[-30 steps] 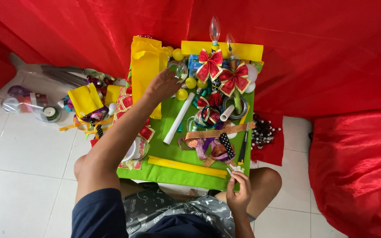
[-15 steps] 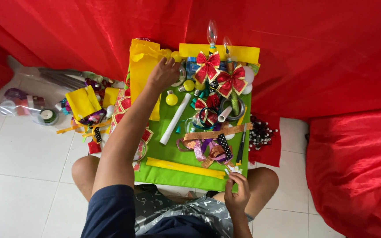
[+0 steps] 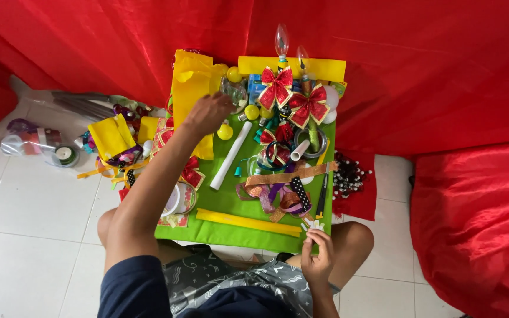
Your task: The person sits on the floor and assembles a decorative craft using yellow fabric, ribbon, and adhesive tape. They cut a piece of tape, apply it to the fabric, fold the fabric into a tube, and wrap a ribbon around it.
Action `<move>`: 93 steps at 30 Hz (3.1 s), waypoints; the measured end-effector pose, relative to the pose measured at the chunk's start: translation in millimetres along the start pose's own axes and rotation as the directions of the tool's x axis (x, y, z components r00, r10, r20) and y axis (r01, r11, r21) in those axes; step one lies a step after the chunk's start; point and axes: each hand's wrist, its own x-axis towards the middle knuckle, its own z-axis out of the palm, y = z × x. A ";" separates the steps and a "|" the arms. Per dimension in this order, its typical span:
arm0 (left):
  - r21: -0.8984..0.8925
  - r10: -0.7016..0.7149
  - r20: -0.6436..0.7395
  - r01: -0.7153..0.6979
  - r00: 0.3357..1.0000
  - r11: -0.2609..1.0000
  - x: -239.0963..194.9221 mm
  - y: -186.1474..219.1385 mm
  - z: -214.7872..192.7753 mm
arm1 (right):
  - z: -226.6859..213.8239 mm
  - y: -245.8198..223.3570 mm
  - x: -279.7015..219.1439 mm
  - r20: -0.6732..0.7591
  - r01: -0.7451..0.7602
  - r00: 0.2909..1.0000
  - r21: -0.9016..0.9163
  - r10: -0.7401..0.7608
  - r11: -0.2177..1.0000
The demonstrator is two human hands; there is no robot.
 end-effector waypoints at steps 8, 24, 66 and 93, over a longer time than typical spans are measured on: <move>0.345 0.132 0.156 -0.180 0.979 0.921 -33.9 10.4 47.9 | 6.6 -9.8 5.9 0.021 0.019 1.000 0.002 -0.019 1.000; -0.571 -0.279 -0.028 0.214 0.960 0.792 24.5 50.9 20.9 | -0.9 -5.2 0.0 0.024 0.017 1.000 0.004 -0.017 1.000; -0.181 -0.024 0.125 0.046 0.992 0.982 -10.8 66.2 51.6 | 5.1 -6.5 -1.8 0.070 0.016 0.997 0.048 -0.019 0.999; -0.183 -0.547 0.198 0.579 0.813 0.795 -8.5 75.4 26.1 | 5.4 -5.5 -1.8 0.093 -0.018 0.996 0.046 0.014 0.999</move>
